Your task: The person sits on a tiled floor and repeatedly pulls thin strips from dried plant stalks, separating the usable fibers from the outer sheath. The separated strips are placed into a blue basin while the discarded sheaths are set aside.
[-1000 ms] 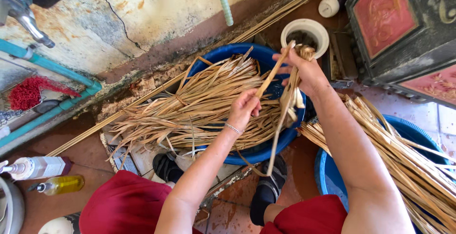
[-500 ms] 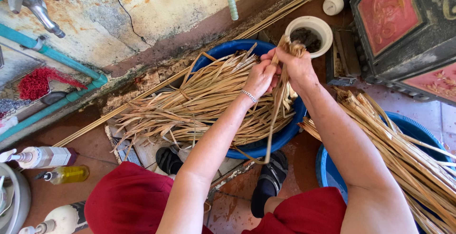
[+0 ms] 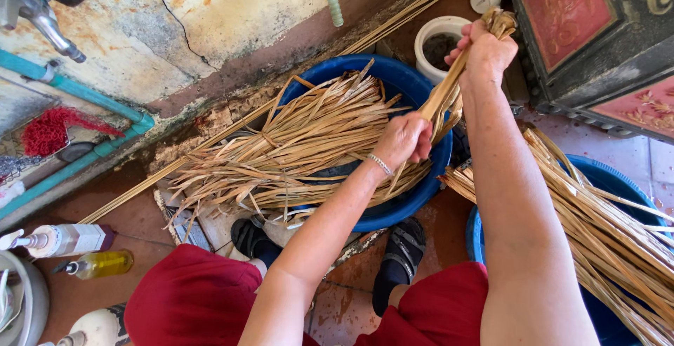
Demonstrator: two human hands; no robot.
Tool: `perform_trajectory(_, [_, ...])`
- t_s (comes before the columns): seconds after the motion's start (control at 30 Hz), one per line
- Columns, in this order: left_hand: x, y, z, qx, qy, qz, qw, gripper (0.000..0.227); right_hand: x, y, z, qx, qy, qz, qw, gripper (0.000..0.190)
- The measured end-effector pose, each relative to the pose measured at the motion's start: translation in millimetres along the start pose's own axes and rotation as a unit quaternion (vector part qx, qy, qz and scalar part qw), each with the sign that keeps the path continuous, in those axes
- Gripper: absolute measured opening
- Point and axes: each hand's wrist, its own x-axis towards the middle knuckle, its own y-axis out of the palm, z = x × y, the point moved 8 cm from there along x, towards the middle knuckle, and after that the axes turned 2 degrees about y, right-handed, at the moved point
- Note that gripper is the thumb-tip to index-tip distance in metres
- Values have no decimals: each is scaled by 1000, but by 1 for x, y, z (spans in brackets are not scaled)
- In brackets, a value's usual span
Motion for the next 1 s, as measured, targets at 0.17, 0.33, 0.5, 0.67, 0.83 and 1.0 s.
perform_trajectory(0.17, [-40, 15, 6, -6, 8, 54, 998, 28, 29, -43, 17, 26, -14, -63, 998, 21])
perform_trajectory(0.33, [-78, 12, 21, 6, -13, 52, 999, 29, 44, -85, 24, 31, -1, -131, 991, 22])
perform_trajectory(0.5, [-127, -3, 31, 87, -64, 65, 992, 34, 54, -125, 40, 54, -28, -185, 981, 25])
perform_trajectory(0.67, [-156, -23, 31, 86, -41, 56, 994, 33, 77, -149, 34, 56, -43, -184, 980, 27])
perform_trajectory(0.83, [-164, -38, 23, 167, 47, 65, 983, 33, 114, -178, 34, 90, -85, -183, 975, 26])
perform_trajectory(1.0, [-166, -76, 84, 235, 23, 64, 970, 25, 146, -217, 24, 76, -56, -185, 978, 24])
